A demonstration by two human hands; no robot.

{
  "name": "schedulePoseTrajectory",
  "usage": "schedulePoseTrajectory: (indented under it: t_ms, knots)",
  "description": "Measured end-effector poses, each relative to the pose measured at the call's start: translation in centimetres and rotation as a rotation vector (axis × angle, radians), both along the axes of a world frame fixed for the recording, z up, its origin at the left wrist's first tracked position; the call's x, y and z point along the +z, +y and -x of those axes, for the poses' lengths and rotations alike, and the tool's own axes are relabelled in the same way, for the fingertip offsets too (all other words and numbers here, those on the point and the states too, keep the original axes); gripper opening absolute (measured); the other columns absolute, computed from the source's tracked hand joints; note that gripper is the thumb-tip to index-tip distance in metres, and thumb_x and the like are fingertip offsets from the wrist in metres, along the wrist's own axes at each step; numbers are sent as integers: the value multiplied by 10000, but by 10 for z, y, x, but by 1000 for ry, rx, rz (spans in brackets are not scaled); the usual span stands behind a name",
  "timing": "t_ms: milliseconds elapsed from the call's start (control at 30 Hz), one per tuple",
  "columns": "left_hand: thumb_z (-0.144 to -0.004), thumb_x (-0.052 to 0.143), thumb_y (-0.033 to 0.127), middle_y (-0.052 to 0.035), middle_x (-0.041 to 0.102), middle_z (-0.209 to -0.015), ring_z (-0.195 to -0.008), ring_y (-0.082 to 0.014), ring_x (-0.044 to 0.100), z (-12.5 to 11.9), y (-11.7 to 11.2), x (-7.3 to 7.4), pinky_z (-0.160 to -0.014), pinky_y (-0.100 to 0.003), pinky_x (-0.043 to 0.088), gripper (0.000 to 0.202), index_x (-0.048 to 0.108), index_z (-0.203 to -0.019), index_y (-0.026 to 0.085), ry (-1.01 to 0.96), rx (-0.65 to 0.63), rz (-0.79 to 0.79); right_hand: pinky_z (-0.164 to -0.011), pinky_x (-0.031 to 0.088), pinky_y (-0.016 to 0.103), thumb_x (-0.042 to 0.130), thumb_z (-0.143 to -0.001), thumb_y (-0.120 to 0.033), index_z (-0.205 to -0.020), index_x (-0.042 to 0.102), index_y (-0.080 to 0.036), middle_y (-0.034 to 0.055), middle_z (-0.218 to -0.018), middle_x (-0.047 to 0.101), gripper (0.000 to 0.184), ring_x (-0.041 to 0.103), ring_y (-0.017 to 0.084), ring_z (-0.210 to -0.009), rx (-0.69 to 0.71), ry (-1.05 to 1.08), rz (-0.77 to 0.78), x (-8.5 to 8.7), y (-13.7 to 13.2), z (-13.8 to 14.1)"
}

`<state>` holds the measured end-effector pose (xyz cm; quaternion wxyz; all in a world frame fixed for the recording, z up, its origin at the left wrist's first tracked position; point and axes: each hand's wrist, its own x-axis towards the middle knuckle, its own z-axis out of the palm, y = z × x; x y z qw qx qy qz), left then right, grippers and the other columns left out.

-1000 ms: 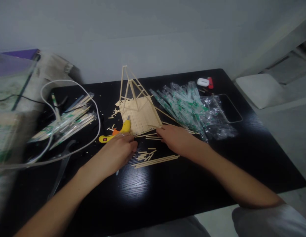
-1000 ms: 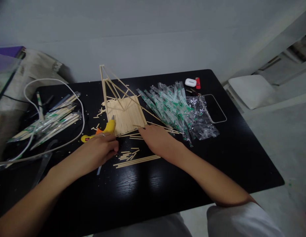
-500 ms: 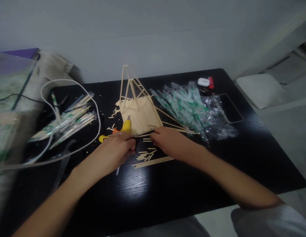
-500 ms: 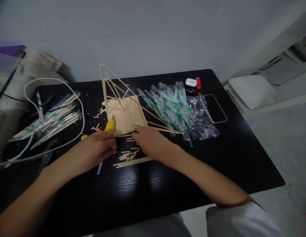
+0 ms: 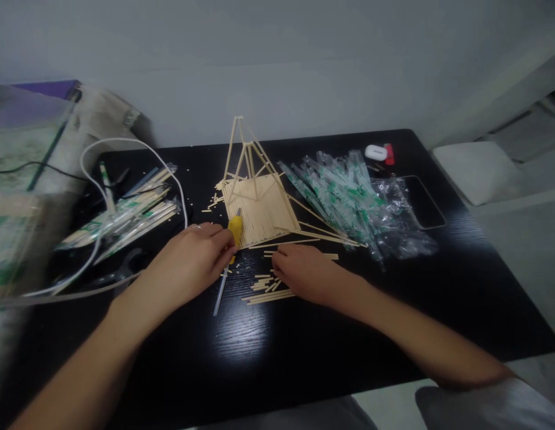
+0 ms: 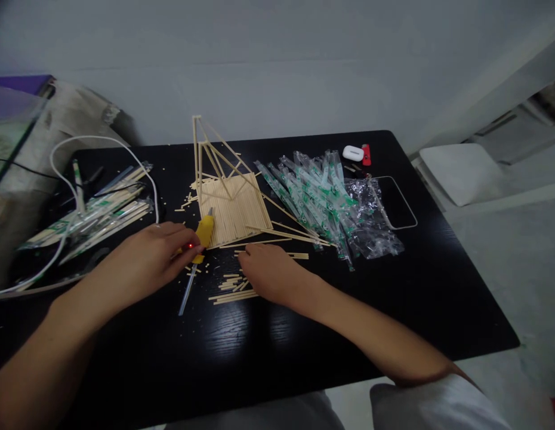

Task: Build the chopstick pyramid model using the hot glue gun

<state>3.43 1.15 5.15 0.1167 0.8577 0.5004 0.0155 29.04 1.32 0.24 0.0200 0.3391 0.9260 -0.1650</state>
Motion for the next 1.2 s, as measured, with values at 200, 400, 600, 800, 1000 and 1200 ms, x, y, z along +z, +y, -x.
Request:
schedulePoseTrajectory:
  t_ms: [200, 400, 600, 800, 1000, 1200]
  knots:
    - [-1072, 476, 342, -67, 681, -864, -763, -222, 647, -7, -2, -2, -759, -381, 510, 313, 704, -929, 182, -27, -12, 37, -784, 507, 346, 558, -1039, -94, -1040, 668, -108, 135, -998, 690, 110, 663, 243, -912, 5, -28, -66, -3, -3, -1]
    - [-1067, 488, 305, -69, 683, -859, -786, -230, 654, -11, -3, -8, -784, -391, 533, 284, 704, -931, 180, -44, -48, -21, -847, 488, 369, 457, -1069, -60, -1041, 641, -115, 150, -1047, 671, 194, 626, 261, -959, -87, 23, -142, -6, 4, 2]
    - [-1058, 526, 268, -72, 682, -892, -822, -259, 672, -16, -5, -13, -805, -425, 541, 217, 695, -956, 177, -21, -50, 9, -875, 488, 403, 484, -1064, -79, -1036, 644, -102, 156, -1032, 657, 165, 599, 290, -959, -123, 11, -201, -14, 4, 8]
    - [-1055, 548, 272, -58, 659, -853, -778, -235, 647, -17, -7, -15, -776, -402, 534, 204, 696, -953, 174, -20, -68, -14, -904, 508, 397, 535, -1088, -160, -1040, 654, -120, 142, -1056, 671, 135, 625, 280, -1012, -129, 32, -146, -10, 4, 8]
    - [-1048, 555, 246, -59, 673, -880, -813, -232, 664, -23, -8, -19, -799, -399, 538, 190, 683, -927, 175, 9, -94, 18, -902, 523, 378, 587, -1064, -123, -1030, 667, -124, 117, -1030, 703, 87, 649, 253, -999, -100, 118, -63, -6, 5, 8]
    - [-1018, 575, 189, -72, 690, -939, -861, -259, 687, -28, -10, -26, -787, -406, 537, 126, 668, -935, 175, 14, -98, 76, -898, 536, 389, 636, -1027, -86, -1041, 685, -119, 112, -1012, 723, 61, 671, 260, -990, -42, 161, -37, -6, 8, 8]
